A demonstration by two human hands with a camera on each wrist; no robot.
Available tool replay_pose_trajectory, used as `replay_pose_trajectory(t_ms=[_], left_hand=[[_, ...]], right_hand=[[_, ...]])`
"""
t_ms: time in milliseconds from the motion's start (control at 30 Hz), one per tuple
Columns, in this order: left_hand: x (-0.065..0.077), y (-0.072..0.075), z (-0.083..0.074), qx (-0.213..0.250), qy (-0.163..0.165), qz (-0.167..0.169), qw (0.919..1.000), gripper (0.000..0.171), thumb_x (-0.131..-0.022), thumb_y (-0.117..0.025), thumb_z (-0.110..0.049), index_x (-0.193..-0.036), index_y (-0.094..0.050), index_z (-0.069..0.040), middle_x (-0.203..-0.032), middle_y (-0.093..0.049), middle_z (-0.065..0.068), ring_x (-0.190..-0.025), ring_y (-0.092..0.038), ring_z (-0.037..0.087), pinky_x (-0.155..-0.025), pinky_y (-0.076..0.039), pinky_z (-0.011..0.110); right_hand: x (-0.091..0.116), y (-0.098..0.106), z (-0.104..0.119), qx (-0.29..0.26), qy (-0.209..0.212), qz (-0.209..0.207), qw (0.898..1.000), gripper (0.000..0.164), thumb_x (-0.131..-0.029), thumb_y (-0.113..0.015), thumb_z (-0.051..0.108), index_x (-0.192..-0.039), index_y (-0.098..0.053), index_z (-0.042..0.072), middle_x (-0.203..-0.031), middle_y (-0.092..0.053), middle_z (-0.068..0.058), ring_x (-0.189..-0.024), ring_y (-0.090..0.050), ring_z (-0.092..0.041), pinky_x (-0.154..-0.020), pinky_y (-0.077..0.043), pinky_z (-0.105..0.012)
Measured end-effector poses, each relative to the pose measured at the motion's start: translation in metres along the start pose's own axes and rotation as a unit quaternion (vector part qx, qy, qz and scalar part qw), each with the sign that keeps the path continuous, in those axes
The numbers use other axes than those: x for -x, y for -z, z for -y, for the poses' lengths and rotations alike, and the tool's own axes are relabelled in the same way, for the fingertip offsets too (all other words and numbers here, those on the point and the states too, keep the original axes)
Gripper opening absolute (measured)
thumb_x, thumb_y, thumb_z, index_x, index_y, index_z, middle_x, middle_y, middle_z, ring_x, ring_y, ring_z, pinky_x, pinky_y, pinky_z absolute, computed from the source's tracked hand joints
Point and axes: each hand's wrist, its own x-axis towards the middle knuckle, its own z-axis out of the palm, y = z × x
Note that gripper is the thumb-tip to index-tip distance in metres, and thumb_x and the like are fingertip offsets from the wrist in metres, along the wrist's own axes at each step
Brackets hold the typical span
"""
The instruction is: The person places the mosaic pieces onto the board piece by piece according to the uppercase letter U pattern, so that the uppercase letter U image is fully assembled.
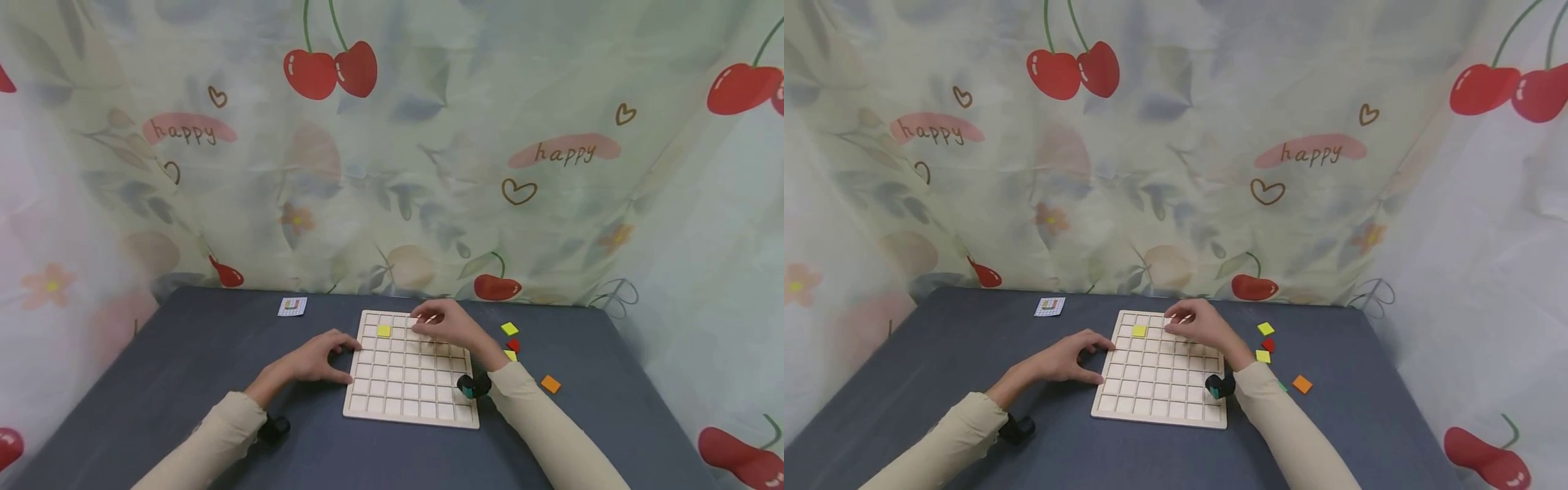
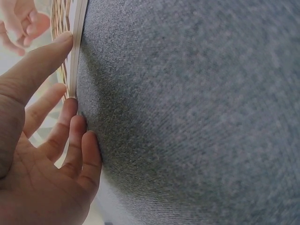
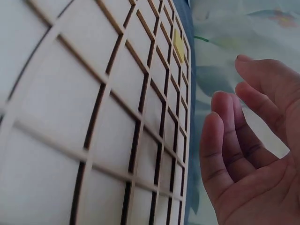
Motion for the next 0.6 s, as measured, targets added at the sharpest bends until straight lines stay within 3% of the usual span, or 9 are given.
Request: replay_pose_trajectory(t_ms=[400, 600], left_hand=[[0.0, 0.001, 0.001, 0.004, 0.007, 0.0, 1.0, 0.056, -0.085, -0.086, -0.025, -0.132, -0.063, -0.005, -0.123, -0.055, 0.013, -0.109, -0.054, 0.032, -0.096, -0.042, 0.051], [-0.002, 0.0, 0.001, 0.002, 0.005, 0.001, 1.0, 0.056, -0.085, -0.085, -0.026, -0.132, -0.063, -0.005, -0.124, -0.055, 0.013, -0.109, -0.054, 0.032, -0.097, -0.042, 0.051]], right_hand=[[0.037, 0.032, 0.001, -0.002, -0.027, -0.009, 1.0, 0.033, -0.096, -0.074, 0.017, -0.123, -0.069, -0.001, -0.103, -0.067, -0.008, -0.09, -0.066, -0.035, -0.076, -0.054, -0.038], [0.055, 0.047, 0.0, 0.015, -0.037, -0.019, 0.999, 0.029, -0.096, -0.074, 0.019, -0.121, -0.071, 0.004, -0.103, -0.068, -0.007, -0.089, -0.064, -0.029, -0.076, -0.053, -0.035]])
